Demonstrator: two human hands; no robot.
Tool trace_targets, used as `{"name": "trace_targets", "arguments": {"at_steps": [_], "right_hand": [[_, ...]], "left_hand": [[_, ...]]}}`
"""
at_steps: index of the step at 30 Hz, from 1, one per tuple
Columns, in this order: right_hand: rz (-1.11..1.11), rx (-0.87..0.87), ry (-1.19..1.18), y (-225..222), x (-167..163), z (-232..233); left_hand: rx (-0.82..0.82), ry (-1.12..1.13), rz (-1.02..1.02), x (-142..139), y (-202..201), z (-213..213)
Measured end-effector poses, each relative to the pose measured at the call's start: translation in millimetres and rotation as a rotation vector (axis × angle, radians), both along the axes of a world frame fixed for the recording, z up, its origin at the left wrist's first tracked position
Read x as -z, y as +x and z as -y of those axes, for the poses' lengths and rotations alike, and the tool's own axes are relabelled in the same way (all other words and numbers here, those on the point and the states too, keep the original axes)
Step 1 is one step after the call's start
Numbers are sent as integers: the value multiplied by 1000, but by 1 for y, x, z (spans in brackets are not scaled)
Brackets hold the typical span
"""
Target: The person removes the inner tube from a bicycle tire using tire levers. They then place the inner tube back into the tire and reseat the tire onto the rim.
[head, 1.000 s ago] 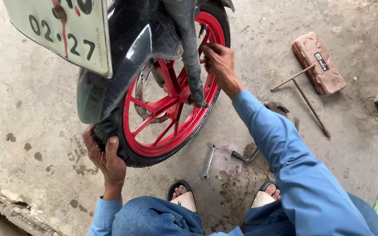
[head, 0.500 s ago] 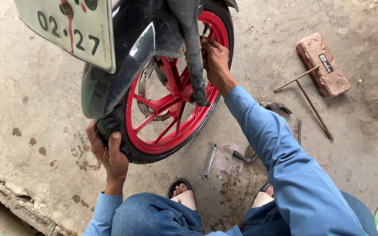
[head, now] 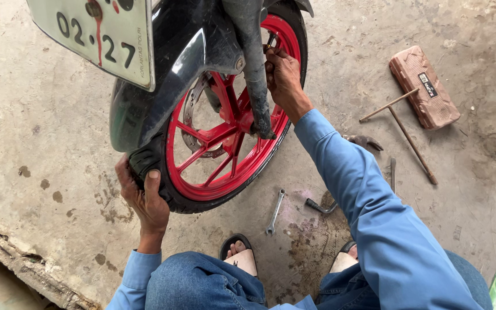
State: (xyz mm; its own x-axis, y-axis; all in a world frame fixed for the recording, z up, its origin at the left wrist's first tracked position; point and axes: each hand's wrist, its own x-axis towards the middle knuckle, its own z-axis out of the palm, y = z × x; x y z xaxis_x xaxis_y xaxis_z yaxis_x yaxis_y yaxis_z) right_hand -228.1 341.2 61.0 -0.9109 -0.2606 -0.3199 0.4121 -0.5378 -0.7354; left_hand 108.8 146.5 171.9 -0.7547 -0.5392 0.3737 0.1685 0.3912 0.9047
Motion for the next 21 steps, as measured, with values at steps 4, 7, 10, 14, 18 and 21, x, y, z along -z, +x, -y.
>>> {"name": "trace_targets", "arguments": {"at_steps": [4,7,10,14,18,21], "right_hand": [[-19,2,58,1,-3,-1],[-39,13,125,2,-6,-1],[-27,19,157,4,-9,-1],[-48,-17,59,4,-11,-2],[-81,-75,27,4,-13,-7],[8,-57,11,6,-13,-8]], "left_hand": [[16,1,-31,0,0,-1],[5,-16,-18,1,0,-1],[3,-21,-13,1,1,0],[-4,-23,-7,2,1,0],[-2,-25,-17,3,1,-1],[5,-24,-19,3,1,-1]]}}
